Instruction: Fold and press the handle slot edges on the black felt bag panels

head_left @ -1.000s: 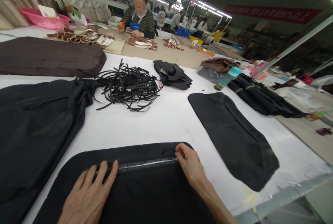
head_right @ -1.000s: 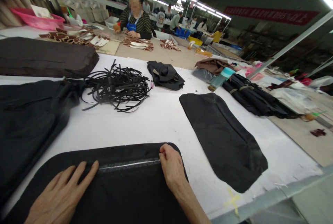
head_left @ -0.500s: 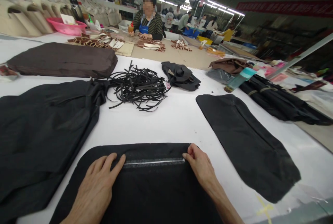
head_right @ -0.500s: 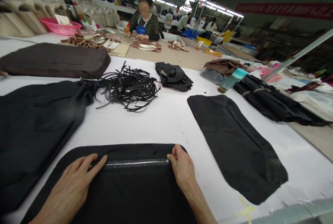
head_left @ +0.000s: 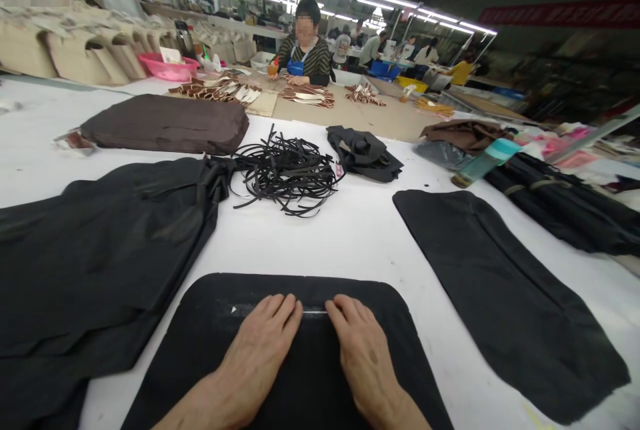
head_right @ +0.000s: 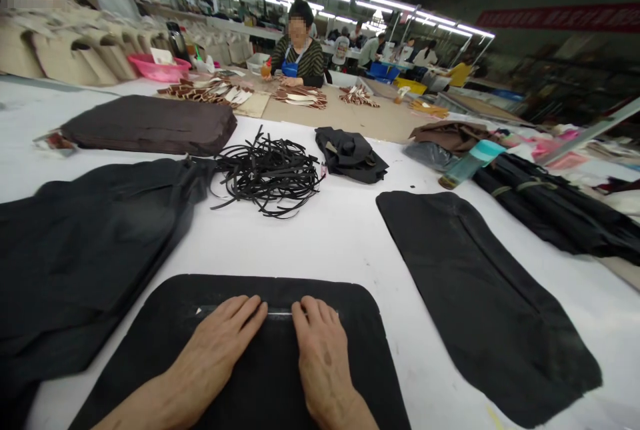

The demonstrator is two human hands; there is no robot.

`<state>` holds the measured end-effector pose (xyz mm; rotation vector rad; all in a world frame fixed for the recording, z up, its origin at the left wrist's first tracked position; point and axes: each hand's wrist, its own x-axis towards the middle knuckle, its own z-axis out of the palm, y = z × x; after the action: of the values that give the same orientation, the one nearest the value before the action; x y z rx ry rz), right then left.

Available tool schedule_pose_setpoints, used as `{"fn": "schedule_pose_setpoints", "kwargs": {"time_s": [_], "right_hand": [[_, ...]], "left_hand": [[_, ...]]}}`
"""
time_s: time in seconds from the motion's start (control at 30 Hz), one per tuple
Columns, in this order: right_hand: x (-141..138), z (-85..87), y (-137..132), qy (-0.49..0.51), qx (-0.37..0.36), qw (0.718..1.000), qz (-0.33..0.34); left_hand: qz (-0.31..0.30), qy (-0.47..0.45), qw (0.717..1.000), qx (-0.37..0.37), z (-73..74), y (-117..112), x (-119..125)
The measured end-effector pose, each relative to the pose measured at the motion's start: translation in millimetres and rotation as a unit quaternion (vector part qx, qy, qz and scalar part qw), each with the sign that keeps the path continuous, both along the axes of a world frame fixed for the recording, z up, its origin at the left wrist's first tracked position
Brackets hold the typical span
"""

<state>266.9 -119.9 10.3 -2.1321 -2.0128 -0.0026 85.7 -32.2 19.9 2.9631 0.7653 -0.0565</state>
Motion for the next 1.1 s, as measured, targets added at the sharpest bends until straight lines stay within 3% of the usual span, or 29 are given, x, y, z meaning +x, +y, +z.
{"fn": "schedule_pose_setpoints", "kwargs": {"time_s": [0.2,0.4,0.7,0.87,1.1], "right_hand": [[-5,-12.1,-1,-0.054,-0.019,0.998,0.003],[-8,-3.6,4,-0.099,-0.042,0.994,0.016],[42,-11.9,-27,-0.068,-0.008,0.997,-0.033],[51,-9.0,-32,-0.075,-0.007,0.996,-0.039],[51,-10.3,-30,-0.065,-0.006,0.997,-0.045]], "left_hand": [[-0.002,0.035,0.999,0.014,-11.6,-1,14],[0.012,0.067,0.996,0.062,-2.6,-7,25],[-0.003,0.089,0.993,0.082,-5.8,-2,21],[0.021,0.107,0.993,0.045,-2.0,6,3],[0.088,0.114,0.989,0.044,-9.9,20,-58]]}}
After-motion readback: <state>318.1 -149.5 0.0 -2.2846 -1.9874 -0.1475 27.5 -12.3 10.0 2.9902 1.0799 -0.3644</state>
